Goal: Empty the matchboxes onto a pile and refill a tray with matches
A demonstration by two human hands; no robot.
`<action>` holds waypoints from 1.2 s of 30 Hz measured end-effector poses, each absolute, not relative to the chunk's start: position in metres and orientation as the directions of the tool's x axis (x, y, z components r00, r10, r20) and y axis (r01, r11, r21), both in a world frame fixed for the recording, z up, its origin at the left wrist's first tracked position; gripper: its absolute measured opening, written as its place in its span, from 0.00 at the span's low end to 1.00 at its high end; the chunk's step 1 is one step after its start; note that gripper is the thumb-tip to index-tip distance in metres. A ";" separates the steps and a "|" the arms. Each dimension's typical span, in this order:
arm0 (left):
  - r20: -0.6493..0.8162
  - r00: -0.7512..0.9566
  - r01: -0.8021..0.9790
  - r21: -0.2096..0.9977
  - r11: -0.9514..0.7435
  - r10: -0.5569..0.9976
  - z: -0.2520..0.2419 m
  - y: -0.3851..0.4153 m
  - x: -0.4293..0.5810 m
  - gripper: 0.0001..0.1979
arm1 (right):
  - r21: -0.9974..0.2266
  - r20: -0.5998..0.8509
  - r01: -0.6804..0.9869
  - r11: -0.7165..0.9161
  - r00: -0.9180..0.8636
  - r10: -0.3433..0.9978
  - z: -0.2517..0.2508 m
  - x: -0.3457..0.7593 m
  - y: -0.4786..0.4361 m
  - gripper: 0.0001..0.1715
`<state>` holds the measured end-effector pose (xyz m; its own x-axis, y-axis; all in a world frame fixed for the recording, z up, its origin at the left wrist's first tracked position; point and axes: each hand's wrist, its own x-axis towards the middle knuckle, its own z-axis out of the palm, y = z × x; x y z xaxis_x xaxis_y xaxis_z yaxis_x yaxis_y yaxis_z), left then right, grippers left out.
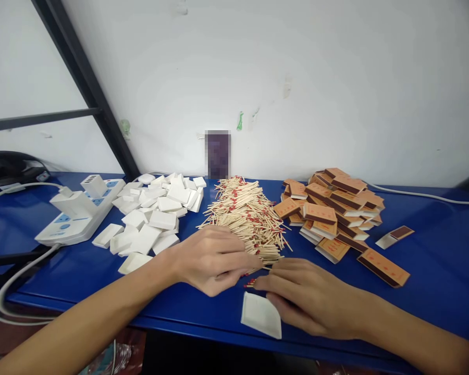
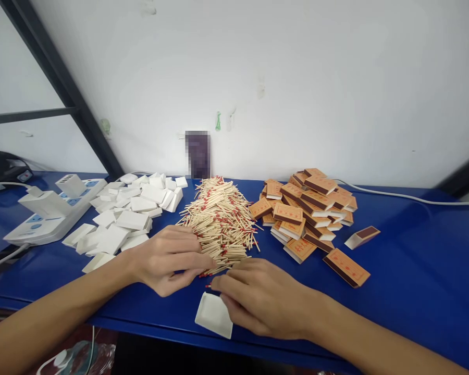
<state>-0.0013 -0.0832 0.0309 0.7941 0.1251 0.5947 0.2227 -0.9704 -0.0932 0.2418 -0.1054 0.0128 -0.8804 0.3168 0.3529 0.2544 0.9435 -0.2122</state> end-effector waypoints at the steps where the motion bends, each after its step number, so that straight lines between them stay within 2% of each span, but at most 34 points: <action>1: 0.580 0.805 0.223 -0.102 -0.969 0.124 0.031 -0.084 -0.001 0.09 | -0.195 0.373 0.269 0.943 -0.869 0.325 0.014 0.243 -0.103 0.13; 4: 0.528 0.842 0.214 -0.135 -0.967 0.113 0.032 -0.084 0.001 0.08 | -0.138 0.414 0.322 0.937 -0.840 0.350 0.018 0.250 -0.095 0.10; 8: 0.495 0.862 0.220 -0.173 -0.960 0.108 0.033 -0.083 0.001 0.07 | -0.095 0.373 0.381 0.920 -0.843 0.388 0.016 0.257 -0.089 0.09; 12: 0.477 0.872 0.236 -0.206 -0.950 0.113 0.033 -0.083 0.000 0.08 | -0.100 0.325 0.420 0.902 -0.843 0.429 0.011 0.258 -0.085 0.10; 17: 0.462 0.878 0.268 -0.253 -0.930 0.127 0.031 -0.084 0.002 0.08 | -0.165 0.249 0.460 0.872 -0.837 0.488 0.010 0.259 -0.083 0.09; 25: 0.535 0.823 0.321 -0.165 -0.932 0.189 0.028 -0.086 0.007 0.10 | -0.198 0.240 0.479 0.855 -0.822 0.516 0.013 0.257 -0.085 0.07; 31: 0.447 0.865 0.314 -0.128 -0.941 0.228 0.026 -0.086 0.009 0.12 | -0.218 0.234 0.517 0.828 -0.796 0.559 0.017 0.258 -0.085 0.06; 36: 0.421 0.875 0.319 -0.125 -0.940 0.240 0.024 -0.084 0.007 0.10 | -0.231 0.215 0.496 0.837 -0.813 0.541 0.022 0.256 -0.089 0.07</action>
<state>0.0075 -0.0837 0.0242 0.8748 0.2404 0.4207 0.3185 -0.9396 -0.1254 0.2562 -0.0887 0.0216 -0.8128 0.5415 0.2148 0.4965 0.8368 -0.2308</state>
